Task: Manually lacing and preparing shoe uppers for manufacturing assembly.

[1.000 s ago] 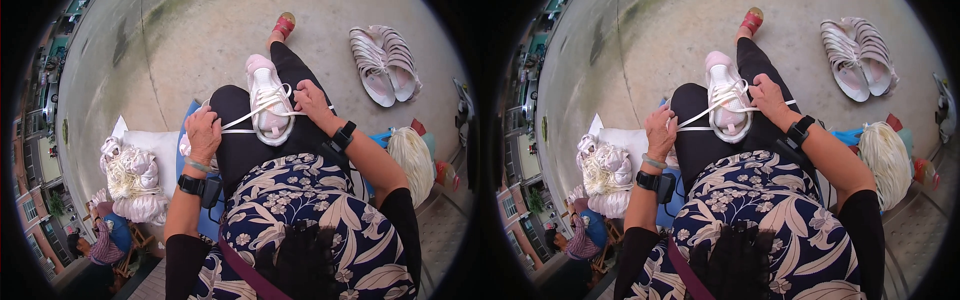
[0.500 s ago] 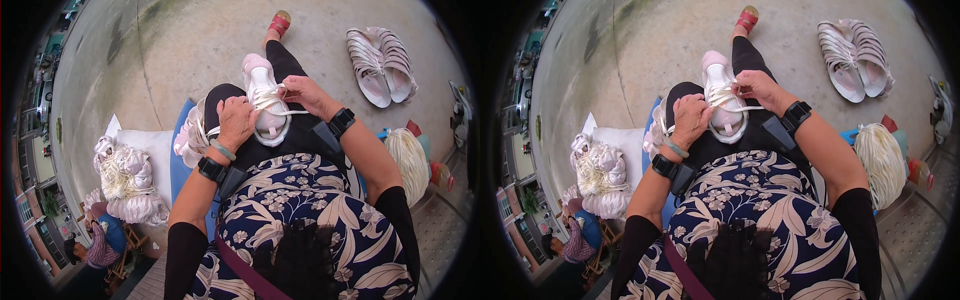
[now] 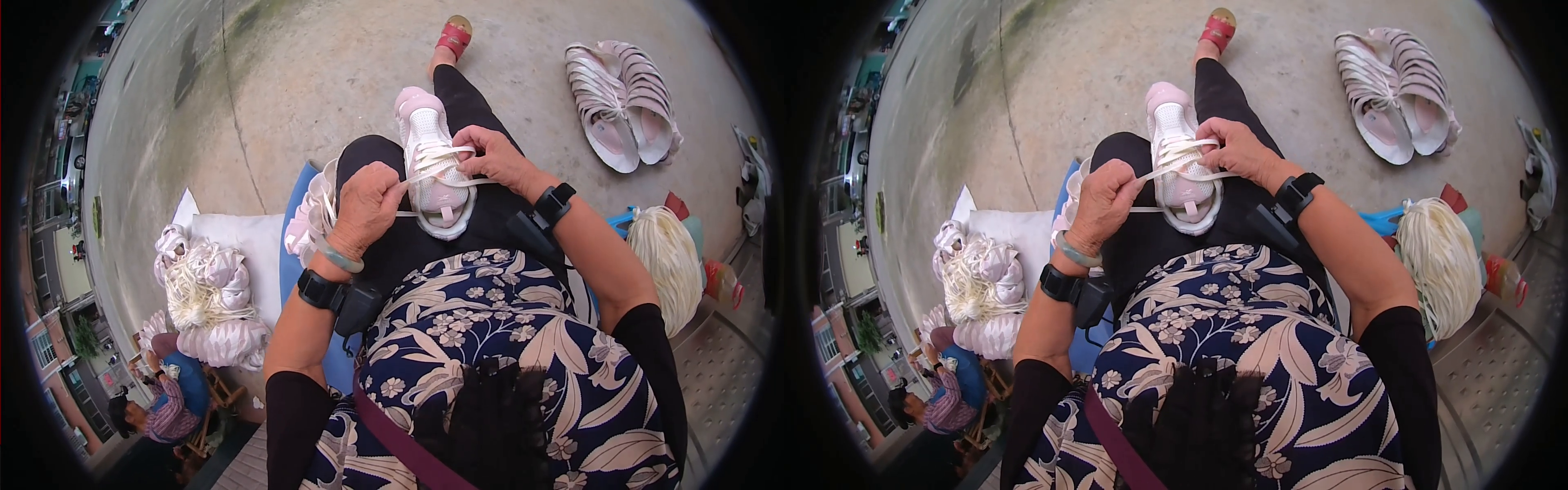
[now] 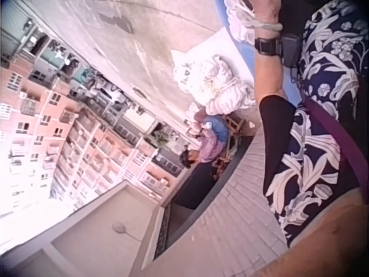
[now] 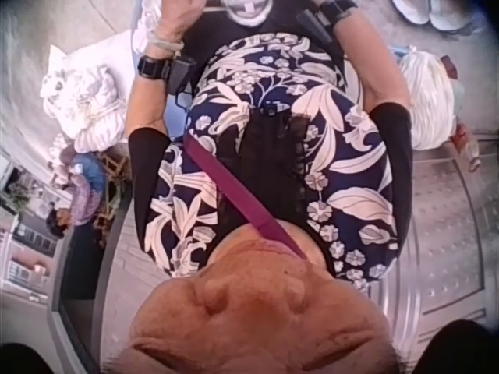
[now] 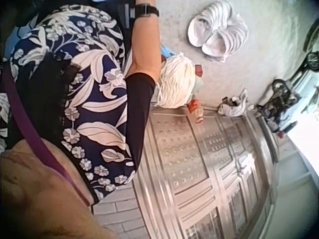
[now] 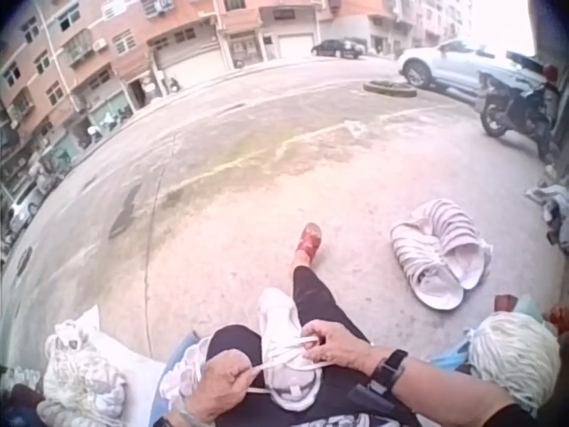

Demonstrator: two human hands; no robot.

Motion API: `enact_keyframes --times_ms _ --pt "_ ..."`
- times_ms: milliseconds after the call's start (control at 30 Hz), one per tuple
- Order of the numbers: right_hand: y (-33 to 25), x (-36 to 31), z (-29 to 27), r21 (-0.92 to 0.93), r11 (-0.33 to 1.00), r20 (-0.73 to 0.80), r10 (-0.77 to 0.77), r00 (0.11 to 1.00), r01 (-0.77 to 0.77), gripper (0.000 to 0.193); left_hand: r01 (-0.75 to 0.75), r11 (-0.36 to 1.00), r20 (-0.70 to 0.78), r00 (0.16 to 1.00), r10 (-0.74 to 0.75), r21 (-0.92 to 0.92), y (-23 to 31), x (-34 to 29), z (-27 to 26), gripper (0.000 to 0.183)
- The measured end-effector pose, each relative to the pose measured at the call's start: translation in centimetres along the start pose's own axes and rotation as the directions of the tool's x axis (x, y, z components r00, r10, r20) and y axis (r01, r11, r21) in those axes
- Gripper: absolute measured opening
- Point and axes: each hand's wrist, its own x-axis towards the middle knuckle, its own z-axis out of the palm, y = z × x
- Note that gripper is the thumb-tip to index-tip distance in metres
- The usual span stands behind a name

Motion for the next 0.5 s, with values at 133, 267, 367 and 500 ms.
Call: enact_keyframes --times_ms 133,267,367,500 --pt "0.2 -0.1 -0.2 -0.047 0.999 0.044 -0.012 0.999 0.014 0.038 0.138 0.989 0.021 0.99 -0.137 -0.057 -2.3 -2.6 -4.9 0.018" --pt "0.2 -0.1 0.1 0.005 0.999 0.044 0.045 0.998 -0.045 0.037 0.314 0.943 0.214 0.934 -0.286 -0.112 -3.4 -5.3 -6.1 0.019" --pt "0.3 -0.1 -0.1 0.095 0.994 0.055 0.051 0.997 -0.056 0.032 0.387 0.904 0.217 0.912 -0.348 -0.18 -3.4 -5.6 -5.1 0.02" --pt "-0.1 -0.5 -0.3 0.042 0.999 -0.036 0.005 0.999 -0.004 0.024 0.302 0.882 0.106 0.953 -0.283 -0.361 -1.3 -4.4 -5.1 0.021"
